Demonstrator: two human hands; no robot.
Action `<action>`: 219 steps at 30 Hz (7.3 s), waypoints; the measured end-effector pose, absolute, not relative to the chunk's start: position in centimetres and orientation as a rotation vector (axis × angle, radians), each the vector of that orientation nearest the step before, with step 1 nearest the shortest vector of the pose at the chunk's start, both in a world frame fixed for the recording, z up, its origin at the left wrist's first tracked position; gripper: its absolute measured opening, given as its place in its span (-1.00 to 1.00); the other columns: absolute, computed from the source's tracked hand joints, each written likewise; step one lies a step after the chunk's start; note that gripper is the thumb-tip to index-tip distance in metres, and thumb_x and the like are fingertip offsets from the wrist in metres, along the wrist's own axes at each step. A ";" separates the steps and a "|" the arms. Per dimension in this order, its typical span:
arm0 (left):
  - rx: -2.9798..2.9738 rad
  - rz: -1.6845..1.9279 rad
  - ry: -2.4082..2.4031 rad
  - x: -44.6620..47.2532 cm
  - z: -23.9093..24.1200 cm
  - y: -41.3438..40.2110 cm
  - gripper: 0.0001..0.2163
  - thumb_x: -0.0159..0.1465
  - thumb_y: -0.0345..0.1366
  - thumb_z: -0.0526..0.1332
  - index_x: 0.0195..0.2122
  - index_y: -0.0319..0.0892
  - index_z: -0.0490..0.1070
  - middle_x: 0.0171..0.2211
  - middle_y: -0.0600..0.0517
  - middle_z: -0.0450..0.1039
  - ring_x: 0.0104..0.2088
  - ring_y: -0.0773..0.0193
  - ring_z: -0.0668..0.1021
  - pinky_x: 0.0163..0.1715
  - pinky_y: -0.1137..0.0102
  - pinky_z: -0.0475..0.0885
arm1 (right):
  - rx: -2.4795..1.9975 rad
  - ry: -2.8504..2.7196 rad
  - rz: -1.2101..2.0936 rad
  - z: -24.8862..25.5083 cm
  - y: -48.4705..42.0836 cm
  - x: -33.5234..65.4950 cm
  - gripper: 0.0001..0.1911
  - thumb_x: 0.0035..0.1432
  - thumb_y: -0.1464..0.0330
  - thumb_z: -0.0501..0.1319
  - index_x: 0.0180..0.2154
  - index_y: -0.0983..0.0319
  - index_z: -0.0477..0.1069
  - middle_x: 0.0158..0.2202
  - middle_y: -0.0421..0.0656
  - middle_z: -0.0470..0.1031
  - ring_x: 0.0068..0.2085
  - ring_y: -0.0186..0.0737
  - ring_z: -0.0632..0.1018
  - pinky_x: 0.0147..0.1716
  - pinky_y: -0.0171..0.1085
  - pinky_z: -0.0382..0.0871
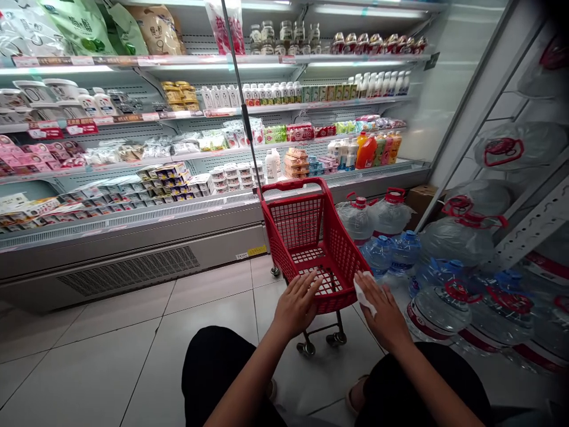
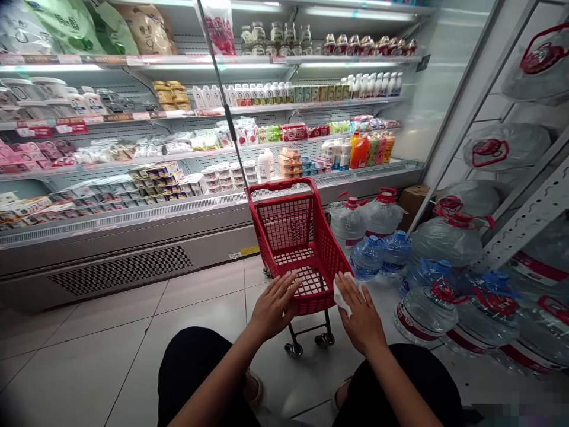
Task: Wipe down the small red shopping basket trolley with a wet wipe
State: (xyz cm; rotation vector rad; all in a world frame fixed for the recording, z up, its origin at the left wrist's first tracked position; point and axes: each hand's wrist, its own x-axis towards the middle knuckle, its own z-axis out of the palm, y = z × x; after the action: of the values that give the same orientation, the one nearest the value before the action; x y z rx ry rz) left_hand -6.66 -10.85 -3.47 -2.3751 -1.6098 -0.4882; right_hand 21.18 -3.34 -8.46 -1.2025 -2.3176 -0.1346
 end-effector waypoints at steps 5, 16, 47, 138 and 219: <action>-2.332 -0.523 -1.666 -5.9 -3.3 -9.7 -0.20 0.33 -0.27 0.21 0.53 -0.02 -0.15 0.55 0.01 -0.22 0.52 0.00 -0.06 0.46 0.02 0.02 | -1.258 -2.183 -0.112 -8.6 -2.8 20.2 -0.28 0.47 0.26 -0.13 0.52 0.05 -0.40 0.52 -0.19 0.00 0.49 -0.07 0.10 0.45 0.13 -0.03; -2.298 -0.551 -1.675 -2.9 -3.4 -10.3 -0.15 0.36 -0.19 0.18 0.55 -0.07 -0.32 0.54 0.03 -0.16 0.49 0.09 0.11 0.47 0.16 0.00 | -1.017 -2.363 -0.061 -7.7 -9.8 15.6 -0.20 0.39 0.36 -0.07 0.52 0.11 -0.38 0.53 -0.16 -0.03 0.49 -0.06 0.10 0.46 0.09 -0.09; -2.210 -0.444 -1.640 0.1 -3.9 -9.4 -0.15 0.32 -0.14 0.24 0.54 -0.15 -0.18 0.50 -0.17 -0.02 0.50 -0.07 0.03 0.47 -0.02 -0.10 | -1.334 -2.141 0.173 -10.5 -3.3 24.7 -0.36 0.50 0.18 -0.21 0.52 0.00 -0.29 0.55 -0.24 -0.10 0.51 -0.09 0.00 0.46 0.13 -0.02; -1.968 -0.560 -1.789 -6.7 3.7 -9.0 -0.27 0.23 -0.39 0.17 0.45 -0.27 0.08 0.48 -0.18 0.05 0.44 0.01 0.22 0.46 0.07 0.04 | -0.989 -2.023 0.208 -3.3 -1.0 8.9 -0.41 0.45 0.27 -0.10 0.45 0.10 0.09 0.36 -0.10 0.36 0.41 -0.08 0.28 0.47 0.20 -0.14; -2.038 -0.485 -1.756 -5.9 0.6 -8.5 -0.24 0.20 -0.31 0.26 0.45 -0.17 0.12 0.50 -0.15 -0.01 0.50 -0.10 0.05 0.47 -0.08 -0.08 | -1.124 -2.106 -0.241 -6.3 -0.5 12.9 -0.52 0.38 0.30 0.01 0.23 0.31 0.38 0.06 0.10 0.50 0.14 0.14 0.45 0.25 0.15 0.29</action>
State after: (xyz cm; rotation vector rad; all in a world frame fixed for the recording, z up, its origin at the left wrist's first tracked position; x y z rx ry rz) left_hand -5.92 -8.49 0.61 -2.0379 -1.7563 -0.4851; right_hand 12.87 -0.46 -6.28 -1.1241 -2.1065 -0.2409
